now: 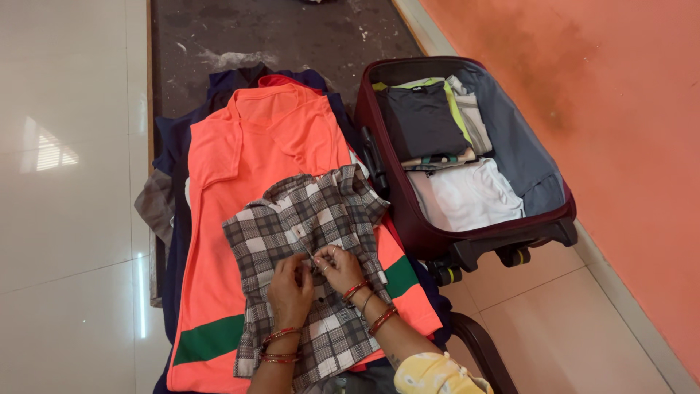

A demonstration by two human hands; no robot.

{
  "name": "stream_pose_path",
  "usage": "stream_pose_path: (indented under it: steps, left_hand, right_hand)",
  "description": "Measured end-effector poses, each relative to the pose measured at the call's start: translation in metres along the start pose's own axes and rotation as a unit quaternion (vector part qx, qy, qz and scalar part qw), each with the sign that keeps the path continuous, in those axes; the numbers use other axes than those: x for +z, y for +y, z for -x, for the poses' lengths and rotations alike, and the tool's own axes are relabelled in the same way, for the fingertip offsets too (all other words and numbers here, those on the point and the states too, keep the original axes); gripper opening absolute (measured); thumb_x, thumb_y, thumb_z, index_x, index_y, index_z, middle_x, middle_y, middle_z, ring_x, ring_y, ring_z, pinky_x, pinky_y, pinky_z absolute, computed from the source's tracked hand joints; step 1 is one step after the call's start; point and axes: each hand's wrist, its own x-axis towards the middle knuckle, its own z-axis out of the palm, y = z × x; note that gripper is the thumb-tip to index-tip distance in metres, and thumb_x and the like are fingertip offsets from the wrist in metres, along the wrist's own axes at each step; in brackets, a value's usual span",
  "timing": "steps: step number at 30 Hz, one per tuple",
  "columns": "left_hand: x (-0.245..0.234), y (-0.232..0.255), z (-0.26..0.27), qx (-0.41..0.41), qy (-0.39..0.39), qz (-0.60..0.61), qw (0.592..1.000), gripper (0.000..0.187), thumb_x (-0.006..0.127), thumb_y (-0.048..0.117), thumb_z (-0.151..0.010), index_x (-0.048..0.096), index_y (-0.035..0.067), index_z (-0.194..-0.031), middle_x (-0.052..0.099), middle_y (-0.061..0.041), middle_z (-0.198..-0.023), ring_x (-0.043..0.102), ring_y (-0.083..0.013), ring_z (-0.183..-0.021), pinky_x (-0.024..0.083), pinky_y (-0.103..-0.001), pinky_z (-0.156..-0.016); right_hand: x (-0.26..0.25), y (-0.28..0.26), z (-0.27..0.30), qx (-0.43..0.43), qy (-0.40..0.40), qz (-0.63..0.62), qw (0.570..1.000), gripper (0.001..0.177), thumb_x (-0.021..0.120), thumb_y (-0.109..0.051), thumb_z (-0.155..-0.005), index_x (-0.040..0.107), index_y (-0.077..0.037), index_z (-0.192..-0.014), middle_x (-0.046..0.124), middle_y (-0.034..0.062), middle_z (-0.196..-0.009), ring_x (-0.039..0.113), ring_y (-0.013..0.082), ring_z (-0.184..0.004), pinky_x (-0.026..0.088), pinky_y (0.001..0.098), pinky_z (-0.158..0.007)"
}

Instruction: The person buttons a plaid shirt, lays it on top of other clothing, and then places a white collared shirt into an open suitcase.

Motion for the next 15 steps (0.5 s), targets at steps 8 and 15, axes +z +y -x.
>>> stream_pose_path:
  steps: [8, 15]
  left_hand:
    - [0.003, -0.002, -0.002, 0.028, -0.009, -0.081, 0.996, 0.013, 0.073, 0.02, -0.089, 0.075, 0.011, -0.099, 0.069, -0.005, -0.1, 0.072, -0.0274, -0.077, 0.057, -0.04, -0.067]
    - [0.006, -0.006, -0.002, 0.01, -0.025, -0.051, 0.998, 0.011, 0.074, 0.016, -0.089, 0.074, 0.008, -0.095, 0.069, -0.005, -0.097, 0.073, -0.0245, -0.073, 0.058, -0.037, -0.065]
  right_hand:
    - [0.005, 0.038, -0.007, 0.009, -0.051, -0.157, 0.986, 0.011, 0.066, -0.01, -0.099, 0.067, 0.0, -0.104, 0.071, 0.0028, -0.094, 0.068, 0.0085, -0.081, 0.059, 0.0242, -0.071]
    - [0.006, 0.036, -0.008, 0.049, -0.041, -0.153, 0.986, 0.011, 0.064, -0.008, -0.098, 0.065, 0.001, -0.104, 0.072, 0.0049, -0.096, 0.071, 0.011, -0.083, 0.062, 0.0254, -0.072]
